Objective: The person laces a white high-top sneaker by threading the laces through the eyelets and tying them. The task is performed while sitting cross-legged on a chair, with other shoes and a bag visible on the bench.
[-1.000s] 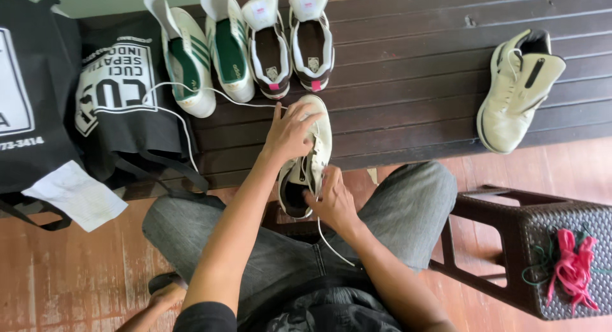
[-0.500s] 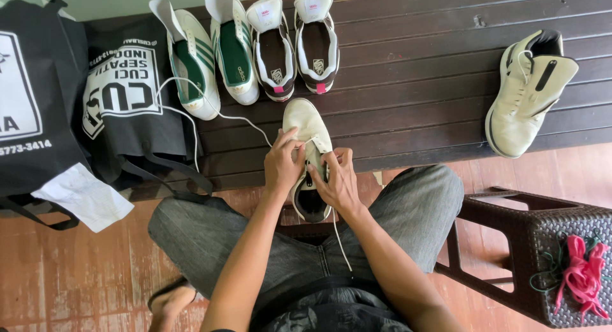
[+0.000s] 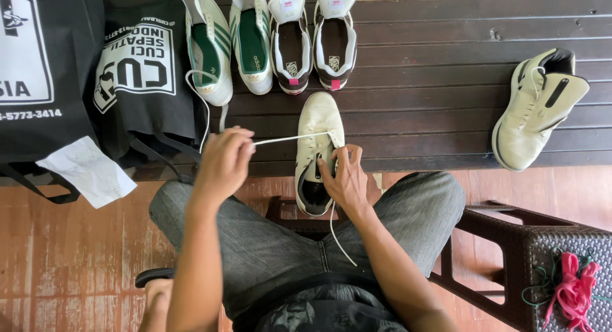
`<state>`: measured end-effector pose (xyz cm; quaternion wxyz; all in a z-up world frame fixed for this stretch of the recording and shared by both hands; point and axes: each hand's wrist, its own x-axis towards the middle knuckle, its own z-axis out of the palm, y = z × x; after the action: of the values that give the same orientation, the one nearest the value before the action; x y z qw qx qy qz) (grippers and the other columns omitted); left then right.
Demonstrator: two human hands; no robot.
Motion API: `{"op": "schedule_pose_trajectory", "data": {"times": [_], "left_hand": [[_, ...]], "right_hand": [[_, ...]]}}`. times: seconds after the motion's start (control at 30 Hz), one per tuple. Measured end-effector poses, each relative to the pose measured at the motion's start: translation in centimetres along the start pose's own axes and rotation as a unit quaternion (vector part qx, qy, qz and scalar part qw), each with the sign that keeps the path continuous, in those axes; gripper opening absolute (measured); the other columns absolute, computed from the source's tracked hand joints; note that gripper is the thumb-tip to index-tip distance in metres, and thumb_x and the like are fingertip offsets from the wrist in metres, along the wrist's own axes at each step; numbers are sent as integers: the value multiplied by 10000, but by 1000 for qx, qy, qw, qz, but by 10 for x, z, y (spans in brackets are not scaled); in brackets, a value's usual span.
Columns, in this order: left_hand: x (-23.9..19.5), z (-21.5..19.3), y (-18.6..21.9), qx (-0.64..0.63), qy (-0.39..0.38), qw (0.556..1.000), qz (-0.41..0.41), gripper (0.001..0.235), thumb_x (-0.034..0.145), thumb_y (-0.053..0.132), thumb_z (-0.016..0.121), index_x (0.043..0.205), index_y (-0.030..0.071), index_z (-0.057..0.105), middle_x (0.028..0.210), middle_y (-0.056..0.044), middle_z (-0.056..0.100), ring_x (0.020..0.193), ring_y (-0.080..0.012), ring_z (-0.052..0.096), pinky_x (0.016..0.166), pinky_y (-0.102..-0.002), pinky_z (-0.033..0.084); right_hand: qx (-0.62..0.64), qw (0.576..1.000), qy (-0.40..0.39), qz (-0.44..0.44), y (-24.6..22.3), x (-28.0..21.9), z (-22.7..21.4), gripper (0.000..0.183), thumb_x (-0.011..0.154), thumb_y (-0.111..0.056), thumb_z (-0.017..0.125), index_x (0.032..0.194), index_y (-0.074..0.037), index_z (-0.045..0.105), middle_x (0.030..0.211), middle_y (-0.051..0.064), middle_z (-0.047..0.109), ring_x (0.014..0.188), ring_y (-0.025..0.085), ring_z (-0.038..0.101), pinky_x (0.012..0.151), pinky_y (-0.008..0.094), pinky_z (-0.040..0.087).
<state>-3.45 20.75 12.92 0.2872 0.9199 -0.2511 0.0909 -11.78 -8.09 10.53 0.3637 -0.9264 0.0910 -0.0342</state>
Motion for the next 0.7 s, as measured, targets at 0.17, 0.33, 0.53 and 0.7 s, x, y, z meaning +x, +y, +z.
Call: {"op": "schedule_pose_trajectory", "data": {"times": [0.17, 0.33, 0.53, 0.7], "left_hand": [[-14, -101, 65, -23, 22, 1000, 0, 190, 1110, 220, 624, 943, 145, 675, 1060, -23, 756, 1201, -314, 729, 992, -435, 493], [-21, -87, 115, -109, -37, 992, -52, 163, 1065, 280, 653, 928, 199, 685, 624, -28, 583, 719, -355, 696, 723, -459, 543], [-21, -96, 125, -231, 13, 965, -124, 287, 1118, 290, 520, 922, 199, 709, 559, 12, 542, 579, -170, 584, 639, -306, 517], [-50, -66, 96, -276, 11, 953, -125, 265, 1129, 155, 488, 988, 106, 707, 720, -76, 668, 617, -200, 638, 671, -341, 568]], "right_hand": [[-7, 999, -4, -34, -17, 10, -4, 439, 997, -464, 740, 1209, -151, 518, 1264, 144, 440, 1028, 505, 691, 668, 653, 626], [72, 977, -47, -193, -114, 10, -55, 591, 839, -256, 893, 1375, -311, 652, 1306, 10, 568, 999, 374, 764, 761, 622, 668], [323, 884, -137, -309, -126, 54, -122, 178, 920, 87, 674, 911, -5, 826, 780, 191, 753, 588, 270, 652, 585, 356, 497], [263, 930, 7, -256, -68, 96, -132, 90, 1021, -96, 835, 944, -52, 847, 780, 126, 726, 611, 163, 628, 513, 261, 434]]}}
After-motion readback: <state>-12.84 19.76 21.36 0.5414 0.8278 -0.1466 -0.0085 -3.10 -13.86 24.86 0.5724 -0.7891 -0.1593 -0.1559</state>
